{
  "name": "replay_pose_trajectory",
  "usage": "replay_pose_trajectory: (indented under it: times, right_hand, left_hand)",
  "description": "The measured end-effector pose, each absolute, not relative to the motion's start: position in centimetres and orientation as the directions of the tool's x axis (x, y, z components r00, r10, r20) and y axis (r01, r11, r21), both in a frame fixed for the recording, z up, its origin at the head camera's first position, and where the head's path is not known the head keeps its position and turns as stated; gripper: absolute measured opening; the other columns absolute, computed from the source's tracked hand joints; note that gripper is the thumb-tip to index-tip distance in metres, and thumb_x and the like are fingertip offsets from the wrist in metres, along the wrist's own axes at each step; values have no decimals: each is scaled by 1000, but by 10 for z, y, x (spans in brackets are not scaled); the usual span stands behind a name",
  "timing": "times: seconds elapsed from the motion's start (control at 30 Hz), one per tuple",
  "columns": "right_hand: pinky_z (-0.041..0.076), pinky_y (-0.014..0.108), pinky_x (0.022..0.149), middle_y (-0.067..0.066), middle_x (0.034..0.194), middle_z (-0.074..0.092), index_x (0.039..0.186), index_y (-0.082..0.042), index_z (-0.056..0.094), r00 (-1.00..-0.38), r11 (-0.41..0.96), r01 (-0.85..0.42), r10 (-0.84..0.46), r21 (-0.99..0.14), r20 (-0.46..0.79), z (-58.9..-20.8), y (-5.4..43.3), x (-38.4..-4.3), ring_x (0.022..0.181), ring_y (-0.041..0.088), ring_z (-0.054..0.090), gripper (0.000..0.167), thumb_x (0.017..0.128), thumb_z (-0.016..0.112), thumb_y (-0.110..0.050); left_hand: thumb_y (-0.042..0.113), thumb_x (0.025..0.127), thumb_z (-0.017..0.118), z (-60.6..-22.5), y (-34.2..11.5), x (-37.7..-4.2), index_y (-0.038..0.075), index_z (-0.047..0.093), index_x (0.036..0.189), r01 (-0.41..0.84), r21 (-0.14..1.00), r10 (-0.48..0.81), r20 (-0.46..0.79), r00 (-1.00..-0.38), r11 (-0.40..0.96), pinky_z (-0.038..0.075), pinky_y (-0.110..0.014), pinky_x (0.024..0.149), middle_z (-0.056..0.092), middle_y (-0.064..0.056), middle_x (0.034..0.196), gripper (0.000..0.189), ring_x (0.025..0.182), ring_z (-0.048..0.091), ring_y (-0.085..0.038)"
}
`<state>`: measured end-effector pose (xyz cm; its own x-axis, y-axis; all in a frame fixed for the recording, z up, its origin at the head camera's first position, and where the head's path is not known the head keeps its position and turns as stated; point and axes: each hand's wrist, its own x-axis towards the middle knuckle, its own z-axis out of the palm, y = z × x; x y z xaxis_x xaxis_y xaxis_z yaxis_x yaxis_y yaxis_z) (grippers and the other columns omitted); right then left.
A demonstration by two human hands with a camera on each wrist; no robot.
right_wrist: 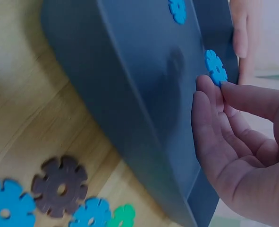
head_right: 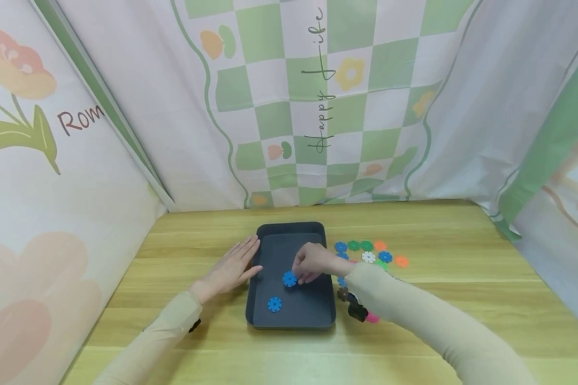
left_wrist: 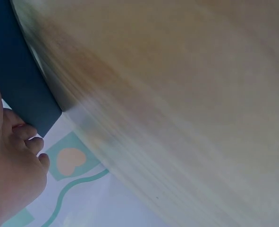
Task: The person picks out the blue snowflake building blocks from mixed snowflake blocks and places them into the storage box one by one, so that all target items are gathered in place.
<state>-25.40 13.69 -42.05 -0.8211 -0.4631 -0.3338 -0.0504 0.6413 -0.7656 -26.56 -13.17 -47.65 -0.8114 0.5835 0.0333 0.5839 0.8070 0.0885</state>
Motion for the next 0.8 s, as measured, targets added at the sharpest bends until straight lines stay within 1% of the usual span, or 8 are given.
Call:
replay_pose_trajectory:
  times: [0.3, 0.47, 0.8]
  right_hand:
    - [63, 32, 67, 8, 75, 75, 85, -1, 75, -825, 689, -73, -448, -721, -345, -424, 108, -250, 67, 15, 73, 10, 90, 68, -6]
    - [63, 31, 64, 8, 75, 75, 83, -2, 75, -823, 706, -88, -449, -703, -348, -427, 97, -249, 66, 16, 73, 11, 90, 68, -6]
    - [63, 29, 65, 5, 76, 74, 84, -4, 75, -829, 747, -41, -397, -664, -395, -433, 87, -254, 68, 14, 72, 10, 91, 69, -8]
  left_hand:
    - [54, 105, 33, -478, -133, -266, 5, 20, 158, 576, 107, 575, 43, -817, 810, 21, -44, 127, 18, -12, 166, 74, 155, 18, -28]
    - [54, 105, 34, -478, -132, -266, 5, 21, 158, 582, 107, 580, 54, -813, 806, 22, -44, 127, 19, -13, 166, 73, 155, 20, -30]
    - [53, 105, 34, -478, -133, -267, 4, 20, 158, 585, 101, 583, 52, -811, 804, 20, -43, 127, 19, -13, 166, 73, 155, 20, -29]
